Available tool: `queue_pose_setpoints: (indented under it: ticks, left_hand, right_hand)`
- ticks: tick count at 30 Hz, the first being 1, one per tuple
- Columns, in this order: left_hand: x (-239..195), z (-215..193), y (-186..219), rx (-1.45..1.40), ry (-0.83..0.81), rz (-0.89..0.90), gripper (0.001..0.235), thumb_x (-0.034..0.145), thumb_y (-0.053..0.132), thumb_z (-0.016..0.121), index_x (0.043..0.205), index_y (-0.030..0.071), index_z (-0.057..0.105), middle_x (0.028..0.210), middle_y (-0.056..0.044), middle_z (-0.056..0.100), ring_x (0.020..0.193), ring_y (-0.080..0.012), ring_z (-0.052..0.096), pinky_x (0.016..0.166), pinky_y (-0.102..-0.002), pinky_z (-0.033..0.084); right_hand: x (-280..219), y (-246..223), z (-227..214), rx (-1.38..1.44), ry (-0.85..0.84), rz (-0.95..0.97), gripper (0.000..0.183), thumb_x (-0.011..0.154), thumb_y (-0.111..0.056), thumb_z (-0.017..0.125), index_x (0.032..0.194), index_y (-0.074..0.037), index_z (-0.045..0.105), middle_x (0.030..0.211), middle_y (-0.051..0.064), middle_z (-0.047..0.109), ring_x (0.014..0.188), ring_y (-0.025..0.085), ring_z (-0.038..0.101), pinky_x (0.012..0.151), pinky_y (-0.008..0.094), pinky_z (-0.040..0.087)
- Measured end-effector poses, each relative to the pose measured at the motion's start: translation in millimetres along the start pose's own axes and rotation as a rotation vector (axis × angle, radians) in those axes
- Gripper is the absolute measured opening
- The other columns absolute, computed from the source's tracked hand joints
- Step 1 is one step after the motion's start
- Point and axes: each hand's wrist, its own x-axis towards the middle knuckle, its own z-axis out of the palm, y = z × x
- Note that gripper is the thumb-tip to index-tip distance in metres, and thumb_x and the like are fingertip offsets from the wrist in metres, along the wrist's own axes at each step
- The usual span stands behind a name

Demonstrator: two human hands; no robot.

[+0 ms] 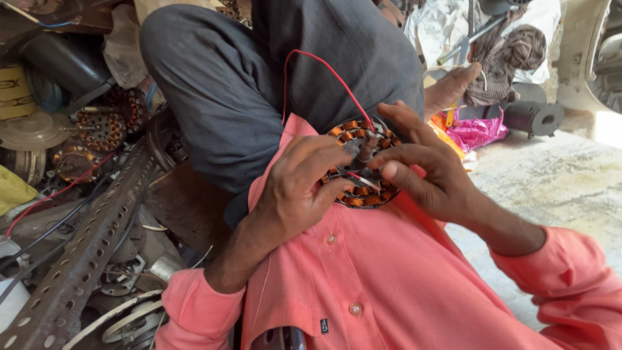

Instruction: The person works on the copper windings of an electric motor stator by hand, threading and securing wires and ties through the slots.

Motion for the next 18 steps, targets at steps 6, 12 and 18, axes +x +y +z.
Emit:
queue_pose_setpoints:
  ticks: [6,12,18]
  left_hand:
    - [-12,1,-16,-0.088,0.045,-0.234,0.014,0.086,0.003,0.081,0.095,0.006,0.071,0.091,-0.007,0.070,0.081,-0.0220,0.072,0.071,-0.032,0.058]
    - [-10,3,-42,-0.063,0.045,-0.126,0.016,0.087,-0.001,0.080,0.098,0.005,0.070,0.090,-0.008,0.070,0.079,-0.0214,0.071,0.069,-0.033,0.056]
    - [2,-1,-16,0.135,0.135,-0.011,0.019,0.087,0.001,0.076,0.104,0.003,0.067,0.090,-0.011,0.068,0.081,-0.0271,0.069,0.072,-0.038,0.055]
  right_hand:
    - [6,-12,11,-0.252,0.200,-0.127,0.028,0.082,-0.022,0.086,0.095,-0.007,0.067,0.150,0.019,0.052,0.138,0.032,0.055,0.112,0.044,0.048]
    - [-1,12,4,-0.083,0.188,0.131,0.027,0.083,-0.016,0.084,0.098,-0.007,0.064,0.146,0.018,0.056,0.120,0.024,0.063,0.099,0.038,0.051]
    - [3,9,-3,-0.216,0.159,-0.085,0.039,0.084,-0.014,0.083,0.114,-0.001,0.063,0.138,0.016,0.062,0.139,0.032,0.056,0.113,0.042,0.048]
